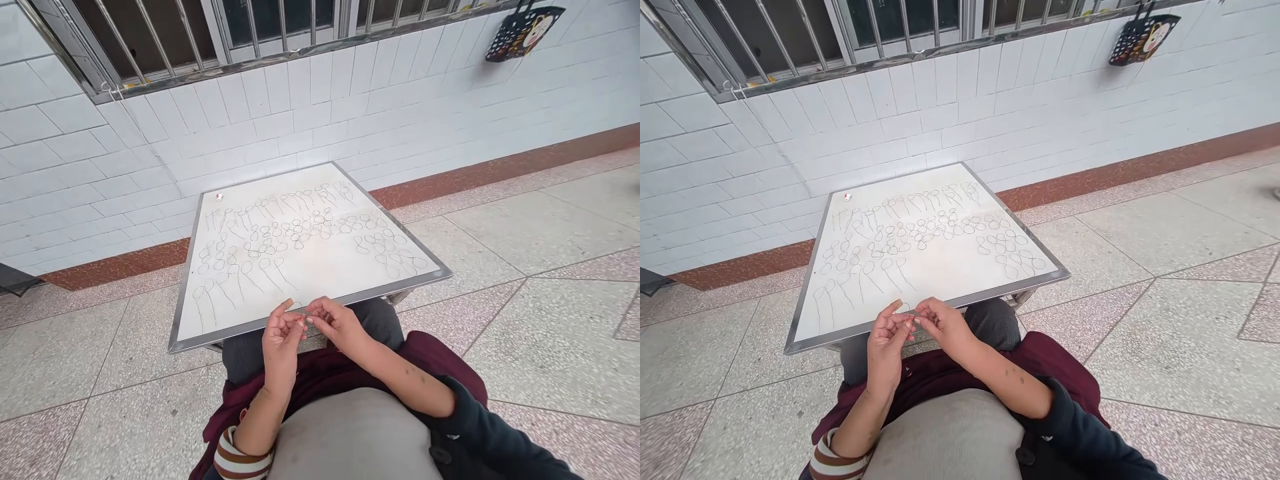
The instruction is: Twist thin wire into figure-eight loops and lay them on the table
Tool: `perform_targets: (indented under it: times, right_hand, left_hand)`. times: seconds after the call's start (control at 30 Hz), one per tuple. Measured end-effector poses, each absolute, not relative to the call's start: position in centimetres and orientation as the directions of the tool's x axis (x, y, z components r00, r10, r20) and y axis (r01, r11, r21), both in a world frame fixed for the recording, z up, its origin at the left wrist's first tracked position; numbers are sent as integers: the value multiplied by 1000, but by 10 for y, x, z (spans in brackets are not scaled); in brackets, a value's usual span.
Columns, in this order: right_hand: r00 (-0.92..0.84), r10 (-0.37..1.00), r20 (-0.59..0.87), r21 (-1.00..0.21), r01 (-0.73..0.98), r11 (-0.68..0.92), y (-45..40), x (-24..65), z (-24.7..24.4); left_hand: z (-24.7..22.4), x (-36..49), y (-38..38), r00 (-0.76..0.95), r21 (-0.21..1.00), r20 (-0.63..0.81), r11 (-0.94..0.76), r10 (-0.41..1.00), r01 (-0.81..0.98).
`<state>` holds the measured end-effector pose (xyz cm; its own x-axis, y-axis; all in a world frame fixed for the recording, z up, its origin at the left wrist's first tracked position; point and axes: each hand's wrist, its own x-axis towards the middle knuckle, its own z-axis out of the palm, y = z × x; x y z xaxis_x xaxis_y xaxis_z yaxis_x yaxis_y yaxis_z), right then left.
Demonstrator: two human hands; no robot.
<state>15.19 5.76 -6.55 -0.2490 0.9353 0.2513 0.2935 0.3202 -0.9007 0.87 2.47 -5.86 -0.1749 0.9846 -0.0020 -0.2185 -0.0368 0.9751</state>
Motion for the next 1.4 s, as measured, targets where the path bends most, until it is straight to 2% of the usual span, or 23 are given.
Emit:
perform_targets:
  times: [0.3,0.5,0.73,1.0,1.4]
  right_hand:
    - [-273,917,290,-864,337,374,53,152,-64]
    - [-247,934,257,-900,292,325,52,151,-66]
    - [-257,912,321,-860,323,394,50,152,-61]
    - [-222,955,198,-946,213,246,51,149,-62]
    - [-254,921,296,-890,277,363,52,150,-61]
  left_hand:
    - [-56,8,20,-194,968,-6,-43,981,-248]
    - [-56,9,20,-180,958,16,-66,984,-277]
    - [-55,10,21,-171,960,29,-75,985,-270]
    - [-54,10,22,-175,958,-11,-40,984,-282]
    - [-55,9,22,-177,959,-42,-10,983,-284]
